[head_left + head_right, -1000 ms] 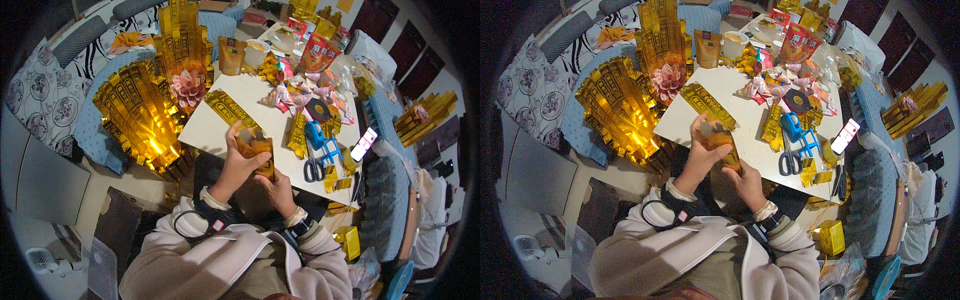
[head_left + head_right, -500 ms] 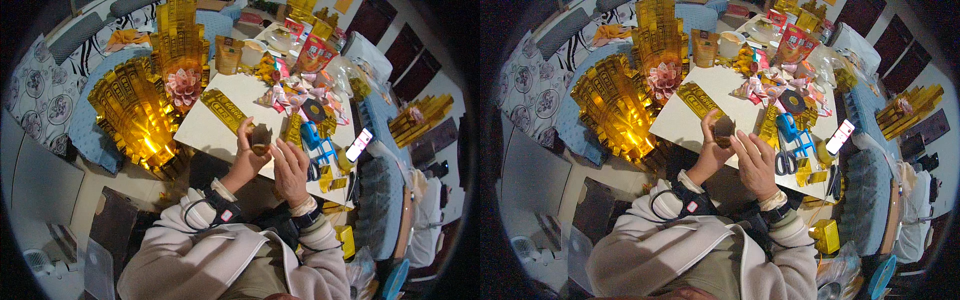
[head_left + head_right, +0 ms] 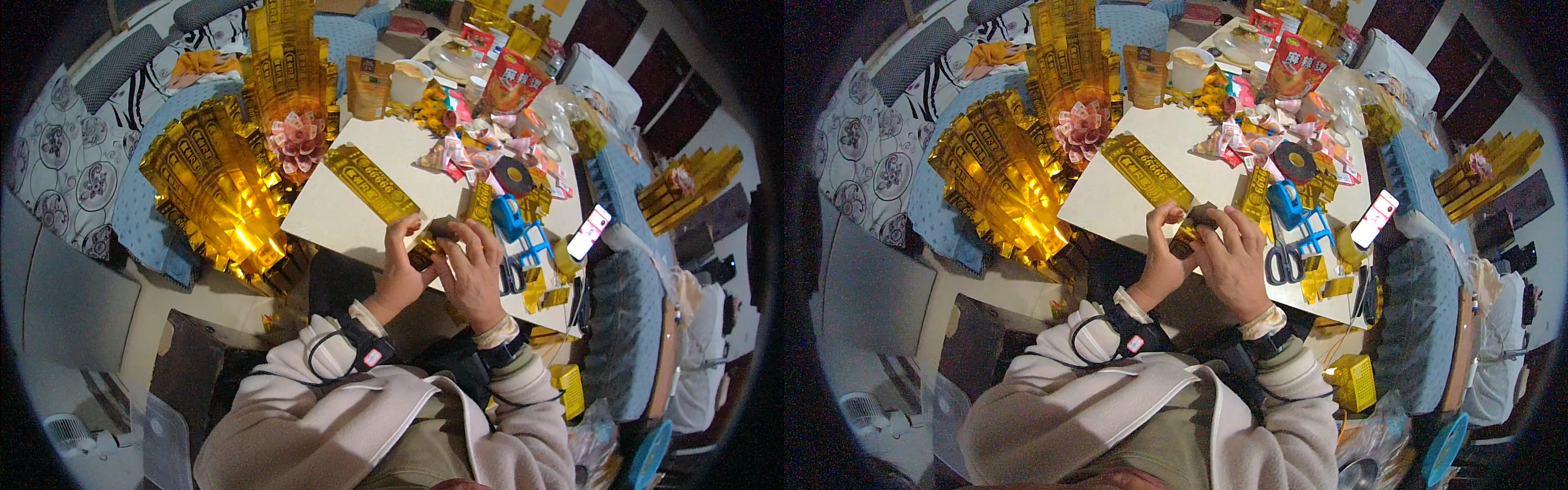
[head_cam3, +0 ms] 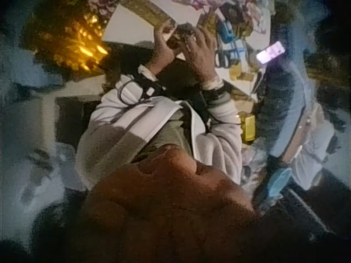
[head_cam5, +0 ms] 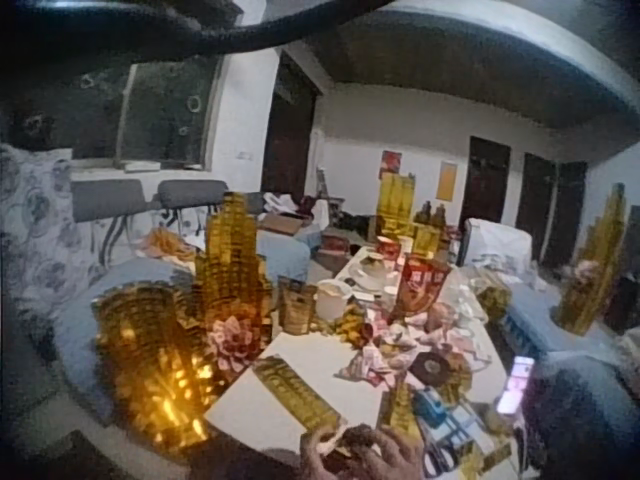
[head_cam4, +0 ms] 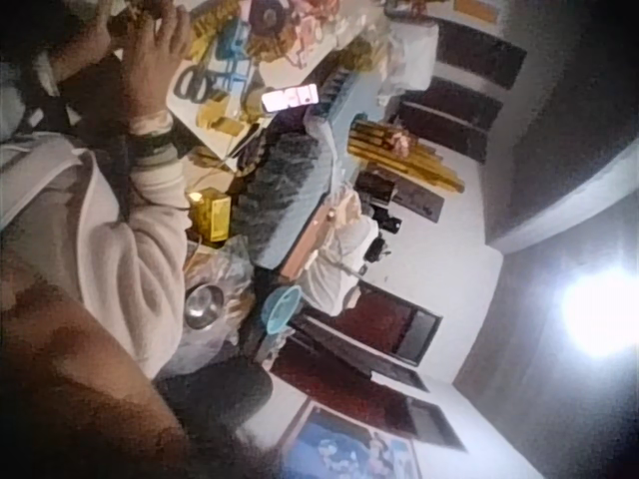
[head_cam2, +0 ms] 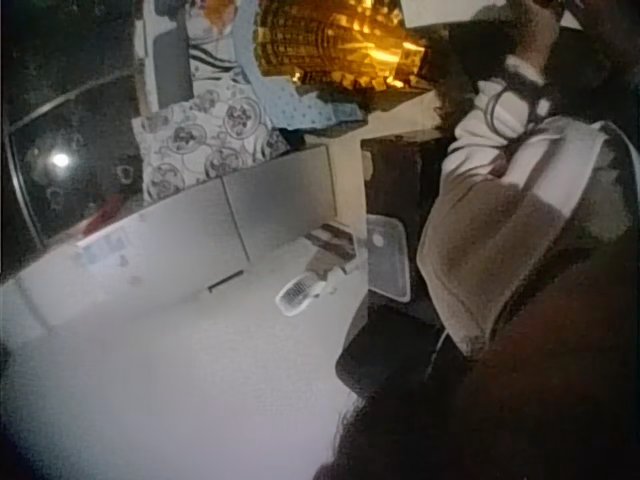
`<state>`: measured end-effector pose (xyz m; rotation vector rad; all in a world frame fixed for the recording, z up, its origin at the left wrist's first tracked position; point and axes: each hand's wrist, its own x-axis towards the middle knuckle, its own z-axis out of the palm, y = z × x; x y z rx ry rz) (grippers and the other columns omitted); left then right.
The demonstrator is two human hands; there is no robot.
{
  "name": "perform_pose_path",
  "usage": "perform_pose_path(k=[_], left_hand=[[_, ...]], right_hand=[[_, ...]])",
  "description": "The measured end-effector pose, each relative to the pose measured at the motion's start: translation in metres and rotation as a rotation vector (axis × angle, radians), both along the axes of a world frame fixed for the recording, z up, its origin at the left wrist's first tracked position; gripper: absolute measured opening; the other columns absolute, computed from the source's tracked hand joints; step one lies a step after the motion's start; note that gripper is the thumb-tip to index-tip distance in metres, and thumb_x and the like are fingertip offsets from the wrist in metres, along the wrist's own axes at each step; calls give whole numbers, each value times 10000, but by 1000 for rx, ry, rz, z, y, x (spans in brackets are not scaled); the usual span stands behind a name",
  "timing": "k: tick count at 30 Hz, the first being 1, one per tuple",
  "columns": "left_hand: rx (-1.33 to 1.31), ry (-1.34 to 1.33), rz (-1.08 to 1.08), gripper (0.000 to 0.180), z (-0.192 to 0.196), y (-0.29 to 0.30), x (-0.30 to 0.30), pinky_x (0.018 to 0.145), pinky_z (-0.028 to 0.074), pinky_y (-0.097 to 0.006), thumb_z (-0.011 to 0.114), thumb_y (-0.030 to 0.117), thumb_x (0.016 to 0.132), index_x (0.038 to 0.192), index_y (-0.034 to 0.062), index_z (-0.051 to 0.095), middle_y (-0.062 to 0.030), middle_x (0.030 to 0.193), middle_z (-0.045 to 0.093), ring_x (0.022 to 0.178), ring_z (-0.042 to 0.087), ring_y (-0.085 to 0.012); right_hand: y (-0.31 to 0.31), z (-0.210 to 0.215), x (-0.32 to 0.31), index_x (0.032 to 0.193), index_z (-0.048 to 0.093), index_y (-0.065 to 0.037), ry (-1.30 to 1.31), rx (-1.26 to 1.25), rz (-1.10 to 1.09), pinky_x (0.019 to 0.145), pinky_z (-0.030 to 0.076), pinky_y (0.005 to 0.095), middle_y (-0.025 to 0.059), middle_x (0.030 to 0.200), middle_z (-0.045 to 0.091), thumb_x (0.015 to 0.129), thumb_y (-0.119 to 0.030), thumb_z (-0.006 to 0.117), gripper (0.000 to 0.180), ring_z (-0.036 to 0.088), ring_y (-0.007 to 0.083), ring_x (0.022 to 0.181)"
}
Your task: The person cuts a sheet of gold-colored paper with scissors, folds it into a rectangular bar shape, and secures the edges with a tape dispenser. The finished paper bar is placed on the table among other similar items.
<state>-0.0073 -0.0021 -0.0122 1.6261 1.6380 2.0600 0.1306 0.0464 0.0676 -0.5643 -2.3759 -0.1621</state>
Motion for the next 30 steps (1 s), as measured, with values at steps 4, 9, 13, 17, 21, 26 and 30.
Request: perform_pose_path(k=[4, 9, 13, 17, 21, 26, 30], left_hand=[[82, 105, -10, 616, -2, -9, 0, 1056, 457, -462, 788, 108, 874, 1404, 64, 478, -206, 1358, 524, 1255, 540, -396], [17, -17, -172, 459, 2, -14, -11, 1150, 393, -447, 728, 145, 938, 1346, 64, 534, -179, 1426, 551, 1340, 528, -379], [-30, -158, -337, 353, 8, -15, -19, 1155, 370, -420, 656, 128, 973, 1291, 36, 535, -180, 1413, 558, 1358, 510, -318], [21, -418, -443, 271, 11, -10, -13, 1139, 380, -411, 603, 132, 994, 1234, 22, 545, -176, 1407, 559, 1325, 514, -282], [60, -477, -413, 227, 14, -2, -8, 1116, 398, -396, 589, 132, 1000, 1195, 23, 550, -167, 1377, 574, 1277, 536, -253], [72, -350, -311, 205, 19, 1, -5, 1069, 439, -389, 591, 109, 986, 1169, 20, 581, -156, 1290, 612, 1197, 582, -255], [34, -223, -249, 215, 20, 1, -10, 1038, 459, -393, 598, 80, 953, 1158, 18, 604, -154, 1224, 625, 1153, 602, -281]], right_hand=[[-5, 2, -1, 1192, 671, -87, 0, -22, 29, 1078, 390, 476, 86, 1400, 550, 861, -205, 760, 362, 479, 330, 1316], [-1, 11, -3, 1340, 592, -73, 223, -289, 76, 1047, 424, 457, 147, 1388, 539, 862, -175, 780, 524, 504, 343, 1255], [5, 10, -5, 1330, 594, -66, 394, -807, 216, 959, 474, 380, 131, 1303, 583, 884, -160, 775, 491, 547, 268, 1147], [11, -1, -14, 1251, 624, -60, 532, -1110, 322, 835, 497, 267, 19, 1168, 601, 918, -132, 751, 363, 564, 109, 1004], [18, -9, -18, 1148, 629, -50, 537, -1211, 347, 801, 495, 255, 21, 1132, 577, 929, -106, 716, 243, 562, 111, 965], [22, -13, -20, 1033, 617, -44, 477, -1055, 284, 757, 478, 252, 23, 1090, 554, 941, -79, 664, 109, 544, 106, 911], [19, -12, -20, 1065, 615, -53, 491, -1075, 270, 723, 460, 247, -3, 1033, 551, 950, -98, 662, 132, 520, 88, 829]])
